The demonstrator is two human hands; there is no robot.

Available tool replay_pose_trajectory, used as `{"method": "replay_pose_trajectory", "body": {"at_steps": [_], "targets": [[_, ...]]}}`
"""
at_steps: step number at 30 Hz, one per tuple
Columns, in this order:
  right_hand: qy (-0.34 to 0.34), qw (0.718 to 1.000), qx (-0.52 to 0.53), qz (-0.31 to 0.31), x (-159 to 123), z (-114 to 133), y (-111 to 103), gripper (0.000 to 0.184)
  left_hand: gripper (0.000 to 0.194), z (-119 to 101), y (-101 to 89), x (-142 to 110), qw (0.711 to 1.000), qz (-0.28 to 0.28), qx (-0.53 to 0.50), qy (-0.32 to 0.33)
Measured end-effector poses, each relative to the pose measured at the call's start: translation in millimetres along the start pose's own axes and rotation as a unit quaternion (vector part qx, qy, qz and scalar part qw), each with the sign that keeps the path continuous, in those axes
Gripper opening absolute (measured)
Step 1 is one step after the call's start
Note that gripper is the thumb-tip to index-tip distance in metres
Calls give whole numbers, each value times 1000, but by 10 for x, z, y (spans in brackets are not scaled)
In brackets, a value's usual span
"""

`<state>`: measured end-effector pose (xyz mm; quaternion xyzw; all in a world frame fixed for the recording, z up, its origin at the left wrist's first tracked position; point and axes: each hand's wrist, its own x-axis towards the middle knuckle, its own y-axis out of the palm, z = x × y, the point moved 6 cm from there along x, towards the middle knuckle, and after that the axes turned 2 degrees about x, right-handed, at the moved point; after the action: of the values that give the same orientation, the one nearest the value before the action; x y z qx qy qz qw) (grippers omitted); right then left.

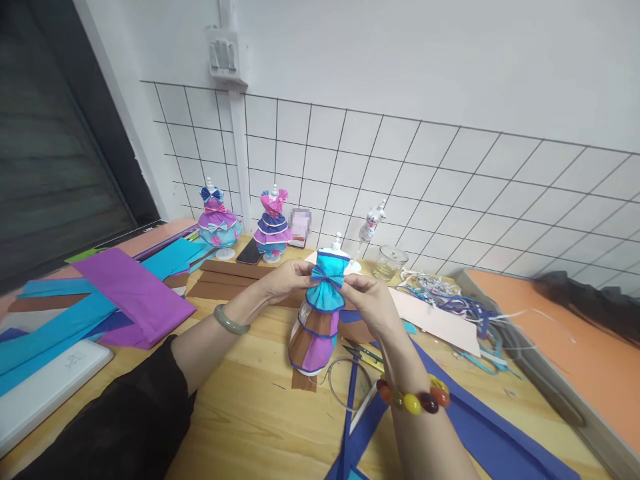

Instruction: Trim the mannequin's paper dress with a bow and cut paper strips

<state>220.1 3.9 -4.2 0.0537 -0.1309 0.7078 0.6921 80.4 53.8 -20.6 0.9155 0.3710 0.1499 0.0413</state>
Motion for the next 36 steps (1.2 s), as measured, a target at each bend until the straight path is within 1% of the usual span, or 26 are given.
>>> {"method": "replay_pose_trajectory", "body": {"at_steps": [3, 5, 8, 11, 17, 24, 28, 32, 36], "targets": [[16, 1000, 6, 14, -13, -13, 18, 26, 40, -9, 4, -5, 1000, -3, 6, -2], [22, 999, 15, 22, -18, -17, 29, 23, 39, -13, 7, -6, 1000, 0, 13, -3], [4, 1000, 15, 18, -10, -3, 23, 18, 36, -19, 4, -3, 1000, 1, 28, -1], [-21, 1000, -2, 6, 4, 14, 6, 19, 36, -25, -7, 3, 1000, -5, 27, 2], [-19, 1000, -21, 2, 6, 19, -10, 22, 35, -56, -7, -1, 1000, -18, 16, 10], [-31, 1000, -6, -3, 9, 16, 8, 21, 36, -42, -23, -9, 999, -27, 18, -4], [-14, 1000, 16, -4, 13, -16, 28, 23, 36, -46, -39, -4, 999, -36, 15, 2], [14, 999, 35, 20, 19, -62, 8, 23, 34, -65, 14, 1, 999, -33, 13, 15], [58, 994, 88, 44, 15, -134, -37, 25, 33, -81, 90, 1, 997, -63, 20, 24]]}}
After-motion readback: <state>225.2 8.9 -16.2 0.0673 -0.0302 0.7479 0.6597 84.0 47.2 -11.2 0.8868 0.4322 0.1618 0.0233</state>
